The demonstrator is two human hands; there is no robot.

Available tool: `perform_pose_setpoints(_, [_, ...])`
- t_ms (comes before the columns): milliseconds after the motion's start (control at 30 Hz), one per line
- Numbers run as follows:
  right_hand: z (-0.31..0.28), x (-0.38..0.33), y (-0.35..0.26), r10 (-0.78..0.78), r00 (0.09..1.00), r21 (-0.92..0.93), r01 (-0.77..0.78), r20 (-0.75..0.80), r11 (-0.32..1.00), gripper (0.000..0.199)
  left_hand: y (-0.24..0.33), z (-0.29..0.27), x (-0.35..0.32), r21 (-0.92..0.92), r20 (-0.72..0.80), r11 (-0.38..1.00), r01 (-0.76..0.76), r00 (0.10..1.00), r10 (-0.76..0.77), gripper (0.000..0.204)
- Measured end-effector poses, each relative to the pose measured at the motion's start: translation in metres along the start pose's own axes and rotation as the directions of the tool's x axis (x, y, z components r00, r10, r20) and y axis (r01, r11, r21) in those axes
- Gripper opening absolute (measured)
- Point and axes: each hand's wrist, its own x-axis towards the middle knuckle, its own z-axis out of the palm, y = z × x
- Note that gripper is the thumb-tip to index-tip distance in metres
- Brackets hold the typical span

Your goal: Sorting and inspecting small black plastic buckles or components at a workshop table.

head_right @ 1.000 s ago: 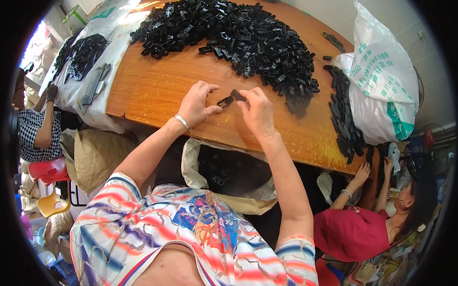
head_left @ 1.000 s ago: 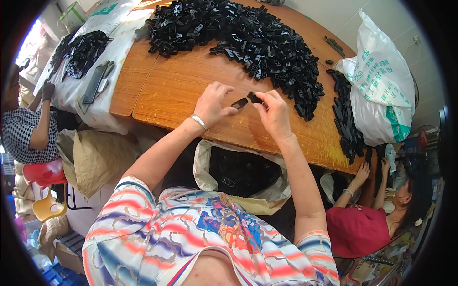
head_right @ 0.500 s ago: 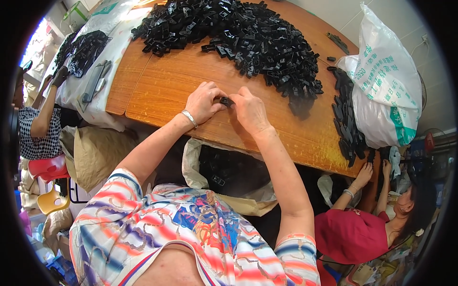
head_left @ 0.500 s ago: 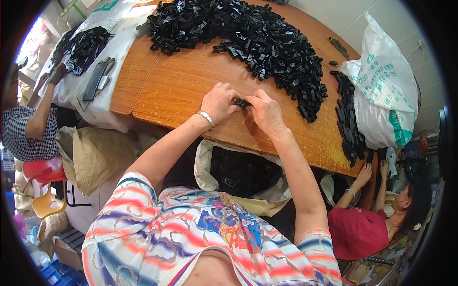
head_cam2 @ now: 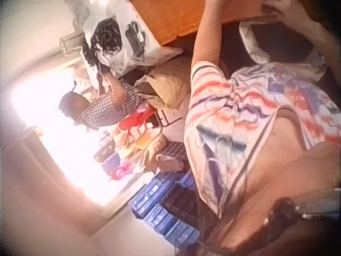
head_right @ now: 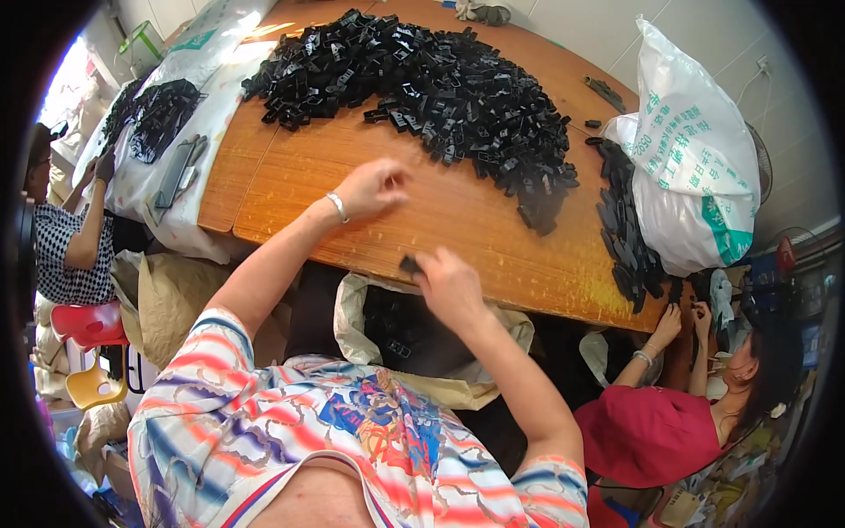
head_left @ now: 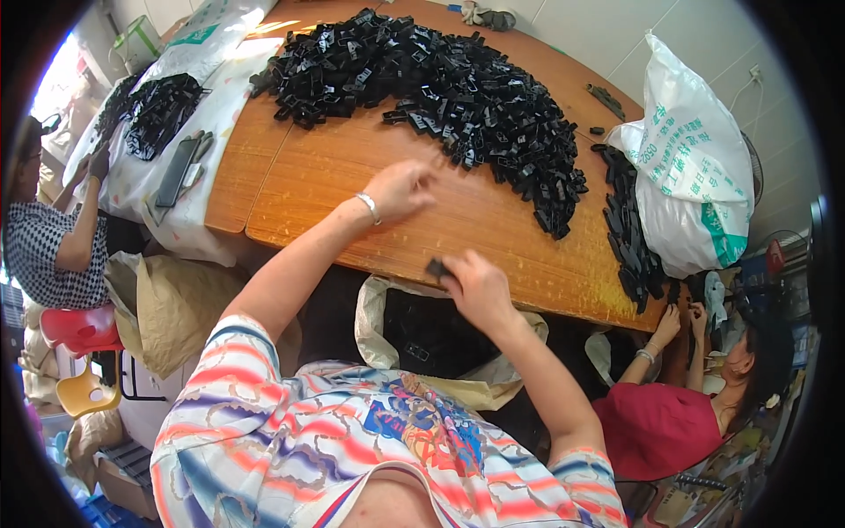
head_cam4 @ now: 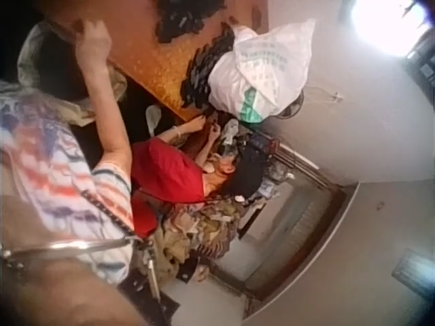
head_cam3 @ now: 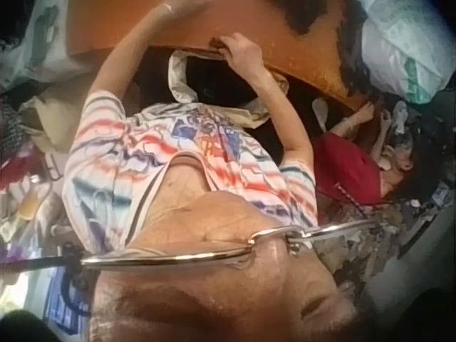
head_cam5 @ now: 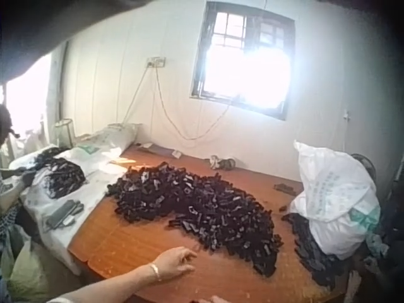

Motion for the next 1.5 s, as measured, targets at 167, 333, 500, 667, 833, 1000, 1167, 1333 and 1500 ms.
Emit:
perform_pose_setpoints(167, [-0.022, -0.053, -0.002, 0.036, 0.974, 0.055, -0.05, 0.226, 0.997, 0.028, 0.007, 0.009, 0.062, 0.221, -0.248, 0.97, 0.098, 0.968, -0.042, 0.043])
perform_pose_setpoints(333, [-0.018, 0.004, 0.037, -0.028, 0.998, 0.021, 0.03, -0.057, 0.999, 0.012, -0.014, 0.018, 0.084, 0.232, -0.227, 0.973, 0.013, 0.973, 0.042, 0.027])
perform_pose_setpoints(500, [-0.009, 0.092, 0.091, 0.037, 0.98, -0.2, -0.076, -0.195, 0.977, 0.016, -0.004, 0.011, 0.063, 0.191, -0.146, 0.977, -0.097, 0.981, 0.126, 0.017])
perform_pose_setpoints(667, [-0.009, 0.146, 0.115, -0.123, 0.98, -0.398, 0.052, -0.155, 0.916, 0.016, 0.013, 0.001, 0.039, 0.461, 0.014, 0.839, -0.29, 0.947, 0.32, 0.016])
perform_pose_setpoints(833, [-0.012, 0.164, 0.112, -0.125, 0.992, -0.477, 0.099, -0.023, 0.873, 0.01, 0.027, 0.002, 0.02, 0.474, 0.117, 0.82, -0.323, 0.945, 0.305, 0.03])
perform_pose_setpoints(1000, [-0.012, 0.145, 0.086, -0.047, 0.989, -0.399, 0.1, 0.14, 0.911, 0.014, 0.022, 0.008, 0.0, 0.288, 0.008, 0.935, -0.208, 0.977, 0.215, 0.033])
perform_pose_setpoints(1167, [-0.01, 0.105, 0.075, 0.036, 0.999, -0.142, -0.033, 0.015, 0.989, 0.022, 0.019, 0.007, -0.016, 0.25, -0.113, 0.966, -0.074, 0.988, 0.105, 0.036])
perform_pose_setpoints(1333, [-0.004, 0.098, 0.073, 0.107, 0.99, 0.063, -0.102, -0.09, 0.993, 0.023, 0.014, 0.013, -0.016, 0.23, -0.133, 0.972, -0.038, 0.989, 0.07, 0.029])
perform_pose_setpoints(1500, [0.007, 0.103, 0.046, -0.052, 0.98, 0.098, 0.072, -0.194, 0.993, 0.022, 0.009, 0.014, -0.019, 0.221, -0.165, 0.975, -0.027, 0.984, 0.065, 0.025])
